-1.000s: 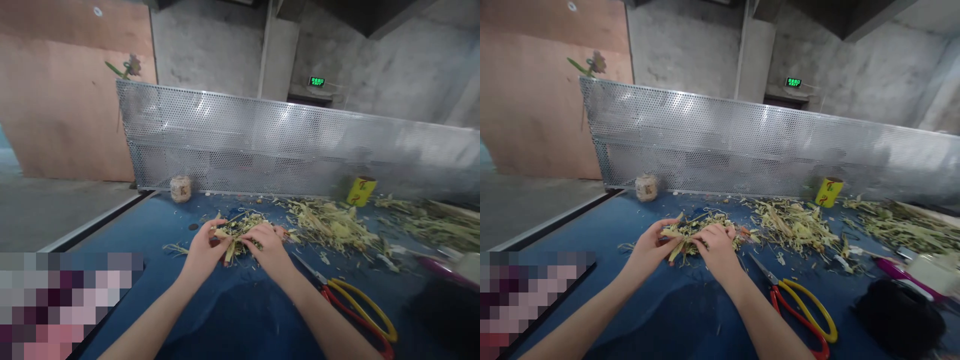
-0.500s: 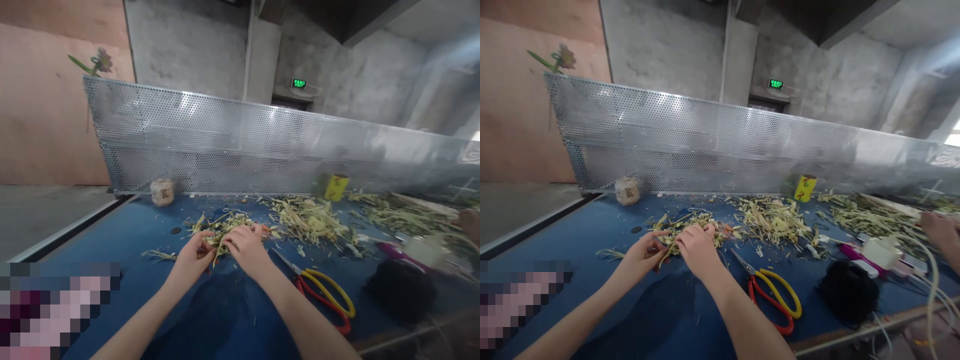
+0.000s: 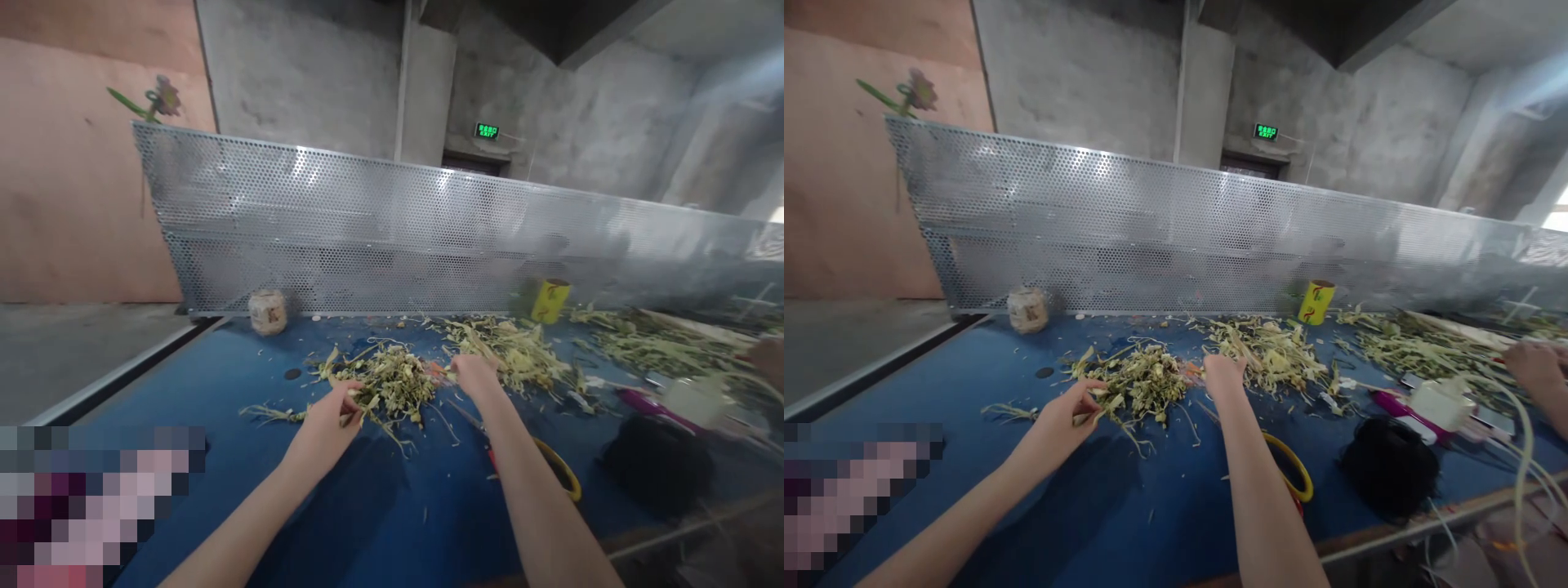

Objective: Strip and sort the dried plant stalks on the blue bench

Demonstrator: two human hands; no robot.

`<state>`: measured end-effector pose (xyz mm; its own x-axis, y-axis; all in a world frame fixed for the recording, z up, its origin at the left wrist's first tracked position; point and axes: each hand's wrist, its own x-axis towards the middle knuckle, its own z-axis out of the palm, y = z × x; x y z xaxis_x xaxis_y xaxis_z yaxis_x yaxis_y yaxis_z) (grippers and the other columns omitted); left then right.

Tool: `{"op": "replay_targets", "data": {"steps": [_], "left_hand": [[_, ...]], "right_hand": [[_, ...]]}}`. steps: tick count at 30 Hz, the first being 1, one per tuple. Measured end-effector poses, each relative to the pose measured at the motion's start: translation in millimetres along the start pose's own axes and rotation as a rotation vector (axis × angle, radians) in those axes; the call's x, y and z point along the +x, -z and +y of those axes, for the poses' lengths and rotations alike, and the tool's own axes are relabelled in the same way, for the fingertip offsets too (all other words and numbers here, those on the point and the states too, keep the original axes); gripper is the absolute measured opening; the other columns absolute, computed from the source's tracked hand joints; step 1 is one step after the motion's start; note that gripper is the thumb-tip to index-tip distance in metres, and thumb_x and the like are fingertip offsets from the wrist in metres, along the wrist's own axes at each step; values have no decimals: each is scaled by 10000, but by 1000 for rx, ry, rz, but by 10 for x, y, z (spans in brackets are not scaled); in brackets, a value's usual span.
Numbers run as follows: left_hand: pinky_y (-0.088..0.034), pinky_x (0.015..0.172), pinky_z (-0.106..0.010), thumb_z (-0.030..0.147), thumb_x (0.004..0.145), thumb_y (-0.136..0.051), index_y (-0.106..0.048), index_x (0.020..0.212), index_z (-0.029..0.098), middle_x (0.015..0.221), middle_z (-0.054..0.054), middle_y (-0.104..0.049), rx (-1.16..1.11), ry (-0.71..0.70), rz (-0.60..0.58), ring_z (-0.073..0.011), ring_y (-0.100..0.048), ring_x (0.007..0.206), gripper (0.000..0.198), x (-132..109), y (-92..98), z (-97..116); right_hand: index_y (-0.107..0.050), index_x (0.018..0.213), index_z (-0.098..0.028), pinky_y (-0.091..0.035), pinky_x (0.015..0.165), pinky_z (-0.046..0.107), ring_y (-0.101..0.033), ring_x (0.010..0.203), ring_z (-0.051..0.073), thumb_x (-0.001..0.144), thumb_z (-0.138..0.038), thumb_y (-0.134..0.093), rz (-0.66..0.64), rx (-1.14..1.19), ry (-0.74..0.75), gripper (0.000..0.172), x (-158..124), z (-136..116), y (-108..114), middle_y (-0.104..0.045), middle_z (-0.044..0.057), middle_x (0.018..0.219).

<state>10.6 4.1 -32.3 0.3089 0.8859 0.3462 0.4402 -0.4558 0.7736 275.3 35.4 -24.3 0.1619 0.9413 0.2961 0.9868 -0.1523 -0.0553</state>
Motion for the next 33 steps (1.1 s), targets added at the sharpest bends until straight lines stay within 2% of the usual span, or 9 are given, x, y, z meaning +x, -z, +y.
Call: {"op": "replay_targets", "data": {"steps": [6,12,14,17,20,23,27,30,33], "left_hand": [[-438,691,-296,143,659,-441,-500,1018,196,732,-35,-587,130,27,-71,-173,-568,707,368,-22,31,68],[-422,729,-316,116,664,-425,-473,1057,176,788,-56,-605,200,37,-60,-198,-566,774,401,0,66,41],[-396,778,-347,88,661,-404,-443,1094,165,878,-77,-607,295,50,20,-216,-547,871,441,9,95,35],[-316,856,-430,60,655,-390,-402,1141,157,1049,-110,-562,458,6,262,-252,-475,1015,495,1,147,69],[-269,896,-444,60,684,-376,-368,1167,166,1097,-109,-535,455,-142,381,-235,-450,1050,494,-35,166,130],[-304,904,-389,133,763,-366,-337,1193,187,1079,-93,-545,294,-255,286,-193,-466,1044,435,-69,139,173],[-426,781,-301,232,788,-402,-308,1217,201,1048,-80,-562,-12,-190,207,-153,-542,916,440,-70,108,181],[-454,713,-281,205,775,-416,-341,1193,203,902,-47,-609,-110,-125,177,-137,-572,789,425,-59,113,173],[-454,683,-267,176,763,-418,-363,1177,207,818,-22,-622,-94,-116,149,-129,-574,721,419,-65,108,170]], "right_hand": [[-620,822,-170,-259,816,424,-546,876,232,666,-5,-476,-121,-18,-98,268,62,-14,-127,-631,104,844],[-626,809,-169,-295,812,364,-538,900,213,709,-35,-430,-51,39,-123,257,72,21,-61,-632,87,847],[-623,819,-161,-337,784,324,-551,872,198,730,-93,-430,10,124,-134,223,68,14,9,-632,78,856],[-615,789,-141,-401,707,270,-578,758,169,715,-207,-477,80,506,-110,170,24,-95,150,-636,61,786],[-598,768,-146,-426,639,262,-576,679,158,667,-277,-516,-20,903,-32,184,-91,-347,291,-628,36,712],[-577,770,-141,-428,581,256,-566,627,144,650,-332,-535,-207,1113,76,229,-235,-681,378,-614,27,680],[-573,713,-144,-436,658,265,-574,686,149,655,-326,-554,-330,1164,330,192,-352,-1035,360,-609,25,693],[-557,711,-149,-440,669,263,-571,702,149,678,-312,-541,-360,1181,407,167,-381,-1133,284,-595,20,705],[-540,696,-153,-435,666,254,-556,692,139,691,-288,-525,-364,1175,409,136,-406,-1119,217,-572,10,697]]}}
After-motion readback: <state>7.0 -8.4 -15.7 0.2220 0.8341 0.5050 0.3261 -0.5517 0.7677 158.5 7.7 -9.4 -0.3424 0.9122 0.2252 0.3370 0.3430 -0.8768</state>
